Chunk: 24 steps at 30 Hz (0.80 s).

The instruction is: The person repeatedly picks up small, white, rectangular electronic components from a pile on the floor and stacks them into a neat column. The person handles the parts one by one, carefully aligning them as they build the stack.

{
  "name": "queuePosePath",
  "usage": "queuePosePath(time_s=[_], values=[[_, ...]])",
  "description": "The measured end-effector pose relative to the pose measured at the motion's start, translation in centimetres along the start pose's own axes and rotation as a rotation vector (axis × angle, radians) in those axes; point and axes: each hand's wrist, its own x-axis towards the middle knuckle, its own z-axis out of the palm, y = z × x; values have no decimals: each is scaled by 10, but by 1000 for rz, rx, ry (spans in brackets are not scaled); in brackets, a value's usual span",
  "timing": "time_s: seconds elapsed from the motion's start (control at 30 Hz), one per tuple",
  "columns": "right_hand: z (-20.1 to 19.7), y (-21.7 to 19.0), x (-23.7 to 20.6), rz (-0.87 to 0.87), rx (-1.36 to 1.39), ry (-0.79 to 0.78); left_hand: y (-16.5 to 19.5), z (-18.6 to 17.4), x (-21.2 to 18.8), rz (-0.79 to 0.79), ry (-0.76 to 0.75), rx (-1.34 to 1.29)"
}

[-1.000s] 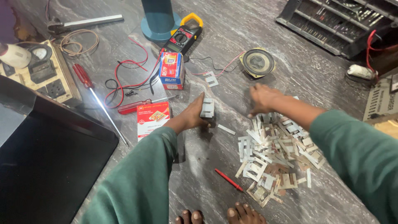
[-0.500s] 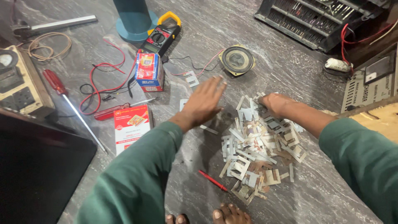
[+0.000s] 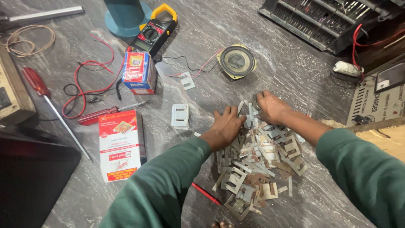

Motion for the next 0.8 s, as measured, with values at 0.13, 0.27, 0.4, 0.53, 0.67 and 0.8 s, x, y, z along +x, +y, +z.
queuePosePath(time_s=[0.13, 0.27, 0.4, 0.53, 0.67, 0.8], values=[[5, 6, -7, 94, 47, -87, 5, 3, 15, -9, 66, 23], [10, 10, -11, 29, -11, 71, 7, 11, 25, -51, 27, -13], [-2, 24, -3, 6, 138, 59, 0, 20, 31, -20, -6, -24], [-3, 22, -6, -18, 69, 5, -5, 19, 28, -38, 25, -48], [-3, 6, -3, 122, 131, -135, -5, 8, 23, -215, -57, -178], [-5, 7, 0, 127, 200, -219, -5, 0, 17, -329, -34, -327]])
